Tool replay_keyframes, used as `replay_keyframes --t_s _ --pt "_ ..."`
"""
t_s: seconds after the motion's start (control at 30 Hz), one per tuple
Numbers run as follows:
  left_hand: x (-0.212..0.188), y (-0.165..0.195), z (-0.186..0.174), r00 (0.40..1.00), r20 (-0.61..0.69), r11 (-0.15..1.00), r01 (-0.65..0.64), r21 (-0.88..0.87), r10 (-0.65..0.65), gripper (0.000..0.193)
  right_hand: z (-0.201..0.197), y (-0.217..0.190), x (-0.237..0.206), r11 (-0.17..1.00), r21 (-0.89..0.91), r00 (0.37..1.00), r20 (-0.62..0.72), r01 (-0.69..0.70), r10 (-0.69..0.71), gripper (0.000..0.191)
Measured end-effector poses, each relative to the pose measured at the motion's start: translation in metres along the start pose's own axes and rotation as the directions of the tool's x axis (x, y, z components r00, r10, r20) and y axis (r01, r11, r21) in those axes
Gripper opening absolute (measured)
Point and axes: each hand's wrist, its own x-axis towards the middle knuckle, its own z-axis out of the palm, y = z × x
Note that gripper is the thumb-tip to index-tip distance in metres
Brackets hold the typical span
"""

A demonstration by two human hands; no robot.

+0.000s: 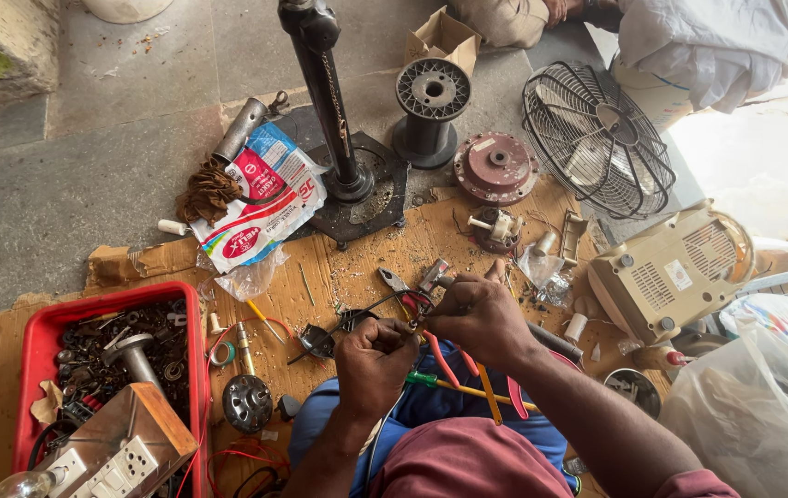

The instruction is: The person sits on the floor and repairs a coiled electrical heating element. They use pliers to strip and twist wires, a screwdriver to adjust connections, and a hammer to tap the component. The workspace is cluttered with tools and disassembled parts.

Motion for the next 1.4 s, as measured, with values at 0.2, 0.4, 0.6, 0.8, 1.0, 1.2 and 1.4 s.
replay_keyframes --t_s 0.2,0.4,0.6,0.8,1.0,1.2,1.4 --pt "0.0 -0.006 0.001 0.998 -0.042 0.999 0.042 0.033 -0.041 0.011 0.033 0.009 -0.007 0.961 -0.104 0.903 -0.329 0.256 -0.276 0.018" --pt "0.003 0.003 -0.002 0.997 -0.034 0.979 -0.065 0.195 0.073 0.011 0.048 0.005 -0.019 0.92 -0.09 0.786 -0.492 0.381 -0.374 0.017" --pt "-0.001 0.005 -0.002 0.998 -0.056 0.978 0.027 0.207 -0.016 0.017 0.036 0.026 -0.039 0.849 0.522 0.995 -0.09 0.083 -0.043 0.016" --pt "-0.005 -0.003 0.001 0.999 -0.03 0.999 -0.011 0.034 0.012 0.013 0.039 0.038 -0.031 0.272 0.926 0.962 0.226 -0.261 0.153 0.025" --pt "-0.003 -0.002 0.002 0.998 -0.037 0.998 -0.046 0.042 0.048 0.013 0.031 0.029 -0.026 0.458 0.818 0.937 0.309 -0.348 0.161 0.022" --pt "-0.006 -0.007 0.001 0.999 -0.031 0.996 0.026 0.082 -0.023 0.011 0.033 0.042 -0.029 0.68 0.637 0.932 0.259 -0.363 0.255 0.025" --pt "-0.002 -0.008 -0.002 0.997 0.04 0.976 -0.073 0.204 0.066 0.011 0.03 0.049 -0.02 0.964 0.059 0.928 0.263 0.258 -0.264 0.02"
